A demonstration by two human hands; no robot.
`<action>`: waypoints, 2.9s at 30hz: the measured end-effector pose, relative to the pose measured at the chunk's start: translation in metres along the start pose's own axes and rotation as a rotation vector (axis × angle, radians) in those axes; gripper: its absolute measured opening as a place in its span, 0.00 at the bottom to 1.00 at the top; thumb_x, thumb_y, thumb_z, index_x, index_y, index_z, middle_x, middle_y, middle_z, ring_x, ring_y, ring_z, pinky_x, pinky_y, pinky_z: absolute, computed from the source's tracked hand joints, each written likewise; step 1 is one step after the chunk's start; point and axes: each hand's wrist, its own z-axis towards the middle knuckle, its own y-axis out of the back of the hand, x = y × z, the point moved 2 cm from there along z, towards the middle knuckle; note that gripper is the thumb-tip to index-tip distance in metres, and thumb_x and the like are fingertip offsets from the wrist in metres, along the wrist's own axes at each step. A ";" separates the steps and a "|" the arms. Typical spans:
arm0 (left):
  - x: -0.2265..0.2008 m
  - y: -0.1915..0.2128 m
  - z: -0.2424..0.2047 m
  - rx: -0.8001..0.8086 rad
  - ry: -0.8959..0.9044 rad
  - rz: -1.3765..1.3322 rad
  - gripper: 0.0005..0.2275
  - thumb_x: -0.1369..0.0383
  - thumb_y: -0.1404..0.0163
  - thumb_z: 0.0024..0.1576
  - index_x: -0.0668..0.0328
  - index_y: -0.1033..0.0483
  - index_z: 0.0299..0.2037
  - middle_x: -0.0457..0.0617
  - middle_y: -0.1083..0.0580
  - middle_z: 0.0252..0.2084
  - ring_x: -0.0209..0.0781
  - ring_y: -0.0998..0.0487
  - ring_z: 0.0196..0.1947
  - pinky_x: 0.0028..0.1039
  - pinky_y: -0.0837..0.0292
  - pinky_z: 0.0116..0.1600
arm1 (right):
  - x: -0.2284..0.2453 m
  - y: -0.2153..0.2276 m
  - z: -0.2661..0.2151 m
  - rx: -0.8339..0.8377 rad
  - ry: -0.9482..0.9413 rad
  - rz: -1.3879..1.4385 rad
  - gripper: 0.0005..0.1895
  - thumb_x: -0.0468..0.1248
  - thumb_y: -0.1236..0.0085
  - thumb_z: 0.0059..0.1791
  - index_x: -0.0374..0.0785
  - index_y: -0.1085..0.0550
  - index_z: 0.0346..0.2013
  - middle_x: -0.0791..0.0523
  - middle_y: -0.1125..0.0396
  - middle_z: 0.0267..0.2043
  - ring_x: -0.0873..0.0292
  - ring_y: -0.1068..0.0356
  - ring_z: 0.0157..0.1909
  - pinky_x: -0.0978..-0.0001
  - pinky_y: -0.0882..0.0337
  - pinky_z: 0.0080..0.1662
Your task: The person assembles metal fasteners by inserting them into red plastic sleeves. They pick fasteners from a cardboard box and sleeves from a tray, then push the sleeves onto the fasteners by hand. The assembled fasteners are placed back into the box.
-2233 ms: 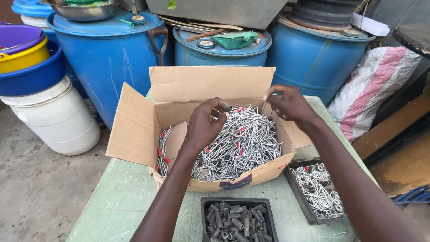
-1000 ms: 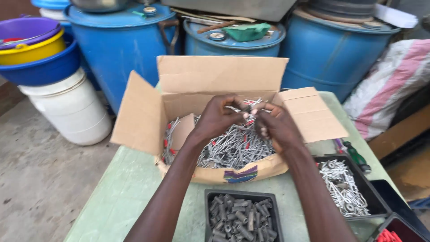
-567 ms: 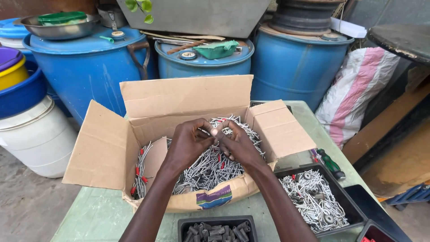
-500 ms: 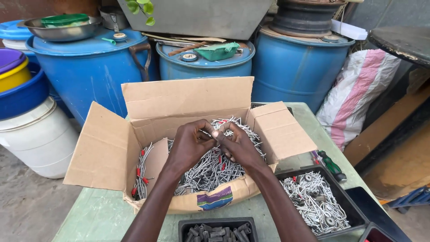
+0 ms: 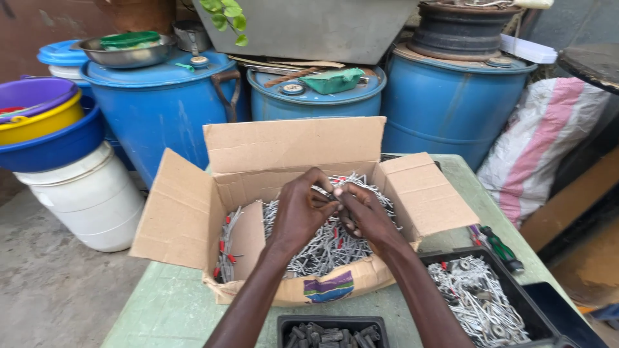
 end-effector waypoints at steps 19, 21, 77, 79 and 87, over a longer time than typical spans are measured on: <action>0.009 0.000 0.004 -0.027 -0.025 -0.064 0.07 0.80 0.40 0.47 0.67 0.20 0.35 0.56 0.22 0.36 0.42 0.17 0.32 0.22 0.19 0.34 | 0.008 -0.002 0.000 0.065 -0.022 0.311 0.09 0.38 0.49 0.54 0.33 0.29 0.37 0.57 0.48 0.10 0.69 0.48 0.08 0.84 0.48 0.13; 0.008 0.003 0.005 -0.032 0.027 -0.150 0.10 0.78 0.40 0.48 0.67 0.20 0.40 0.59 0.21 0.38 0.40 0.17 0.32 0.24 0.18 0.36 | 0.005 0.001 0.003 0.068 -0.043 0.428 0.11 0.39 0.53 0.55 0.34 0.30 0.36 0.60 0.47 0.12 0.71 0.47 0.09 0.87 0.48 0.14; 0.076 0.047 0.011 0.215 0.396 0.698 0.11 0.66 0.52 0.53 0.49 0.17 0.40 0.54 0.20 0.33 0.61 0.19 0.42 0.47 0.25 0.50 | 0.006 -0.040 -0.017 0.594 0.257 -1.596 0.11 0.36 0.37 0.42 0.42 0.22 0.39 0.52 0.31 0.42 0.44 0.30 0.46 0.48 0.29 0.42; 0.071 0.048 0.012 0.229 0.393 0.691 0.11 0.65 0.53 0.54 0.49 0.17 0.41 0.55 0.20 0.34 0.62 0.19 0.44 0.48 0.25 0.51 | 0.005 -0.038 -0.014 0.565 0.230 -1.579 0.12 0.38 0.38 0.43 0.40 0.24 0.40 0.51 0.32 0.43 0.42 0.30 0.47 0.45 0.30 0.44; 0.031 0.054 -0.004 0.485 0.314 0.424 0.12 0.70 0.51 0.51 0.54 0.19 0.44 0.50 0.19 0.34 0.48 0.17 0.34 0.39 0.24 0.50 | 0.025 -0.027 -0.023 0.330 0.193 -0.911 0.08 0.27 0.42 0.45 0.37 0.24 0.38 0.48 0.25 0.32 0.48 0.24 0.35 0.58 0.28 0.38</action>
